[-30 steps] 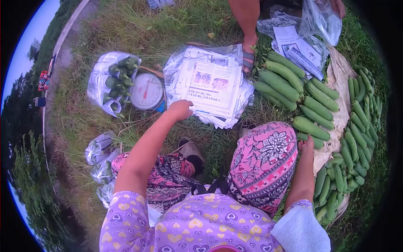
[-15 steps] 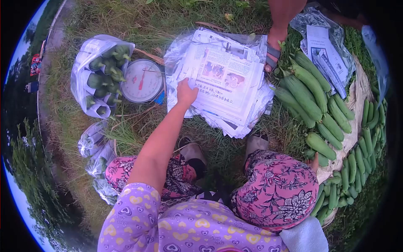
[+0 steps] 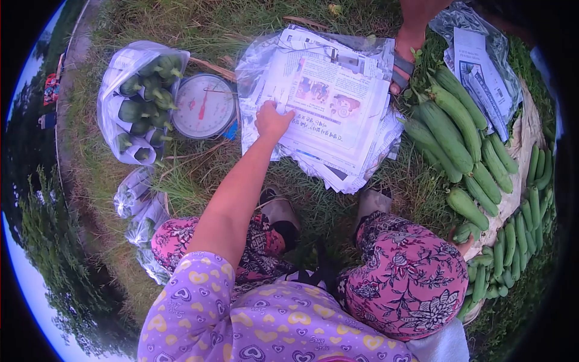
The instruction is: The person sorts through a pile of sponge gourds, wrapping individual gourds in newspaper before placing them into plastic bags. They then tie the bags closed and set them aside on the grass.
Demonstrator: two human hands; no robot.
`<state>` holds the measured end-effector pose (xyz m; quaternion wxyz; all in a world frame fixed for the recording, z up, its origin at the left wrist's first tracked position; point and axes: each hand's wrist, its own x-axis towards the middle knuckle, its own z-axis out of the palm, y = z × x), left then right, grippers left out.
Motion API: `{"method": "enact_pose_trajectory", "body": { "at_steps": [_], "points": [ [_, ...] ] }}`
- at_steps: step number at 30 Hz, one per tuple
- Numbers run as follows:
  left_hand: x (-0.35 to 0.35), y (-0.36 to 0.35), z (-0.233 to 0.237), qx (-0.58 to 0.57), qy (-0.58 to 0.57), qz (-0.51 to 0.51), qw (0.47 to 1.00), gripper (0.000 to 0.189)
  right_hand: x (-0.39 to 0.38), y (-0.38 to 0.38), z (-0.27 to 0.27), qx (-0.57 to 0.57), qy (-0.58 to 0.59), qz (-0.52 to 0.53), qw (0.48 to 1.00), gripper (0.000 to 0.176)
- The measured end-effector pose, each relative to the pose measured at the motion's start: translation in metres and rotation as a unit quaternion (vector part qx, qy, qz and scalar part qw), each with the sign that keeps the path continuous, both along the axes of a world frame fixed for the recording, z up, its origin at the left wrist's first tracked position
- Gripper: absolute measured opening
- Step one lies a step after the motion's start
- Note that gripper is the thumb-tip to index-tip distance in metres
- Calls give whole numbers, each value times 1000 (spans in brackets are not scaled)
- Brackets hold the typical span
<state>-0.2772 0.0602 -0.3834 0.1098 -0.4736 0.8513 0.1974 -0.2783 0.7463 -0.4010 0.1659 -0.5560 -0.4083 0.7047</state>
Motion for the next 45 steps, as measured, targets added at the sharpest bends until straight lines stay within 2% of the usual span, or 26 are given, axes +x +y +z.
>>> {"method": "enact_pose_trajectory", "body": {
  "at_steps": [3, 5, 8, 9, 11, 14, 18, 19, 22, 25, 28, 31, 34, 37, 41, 43, 45],
  "points": [
    [-4, 7, 0, -13, -5, -10, 1000, 71, -8, -14, 33, -40, 111, -16, 993, 62],
    [-5, 9, -5, -22, 4, -5, 1000, 70, -13, -30, 61, -82, 179, 16, 980, 61],
    [-12, 12, -8, -10, 13, -37, 999, 50, -35, -71, 125, -181, 288, 96, 936, 53],
    [-15, 17, -5, -24, 49, -90, 994, 43, -42, -80, 135, -249, 341, 154, 893, 57],
    [-22, 34, 4, -53, 116, -192, 973, 28, -59, -105, 156, -262, 370, 189, 871, 60],
    [-37, 62, 33, -33, 158, -325, 932, 17, -77, -135, 167, -291, 394, 233, 840, 61],
    [-55, 40, 35, -7, 126, -146, 981, 28, -88, -166, 170, -313, 388, 281, 820, 69],
    [-56, 25, 27, -20, 125, -104, 987, 37, -89, -172, 169, -324, 387, 291, 813, 70],
    [-58, -24, 10, -14, 99, -40, 994, 38, -90, -184, 161, -322, 379, 315, 809, 71],
    [-55, -56, 5, -148, 53, -120, 980, 44, -90, -183, 149, -289, 342, 338, 828, 69],
    [-56, -70, 0, -105, 68, -45, 991, 59, -92, -179, 139, -271, 316, 348, 840, 67],
    [-59, -72, -5, -76, 103, -13, 992, 74, -92, -176, 136, -265, 301, 339, 851, 66],
    [-59, -67, -5, -72, 81, 39, 993, 79, -94, -171, 130, -265, 305, 344, 848, 65],
    [-56, -65, -5, -33, 26, 52, 998, 78, -95, -175, 128, -238, 297, 354, 854, 62],
    [-50, -77, 0, 38, 29, 33, 998, 70, -92, -178, 125, -205, 277, 354, 870, 61],
    [-51, -77, 11, 72, 39, -10, 997, 65, -91, -179, 124, -207, 269, 353, 872, 61],
    [-46, -82, -4, 147, 100, -32, 984, 62, -89, -178, 121, -205, 264, 356, 873, 60]
  ]
}}
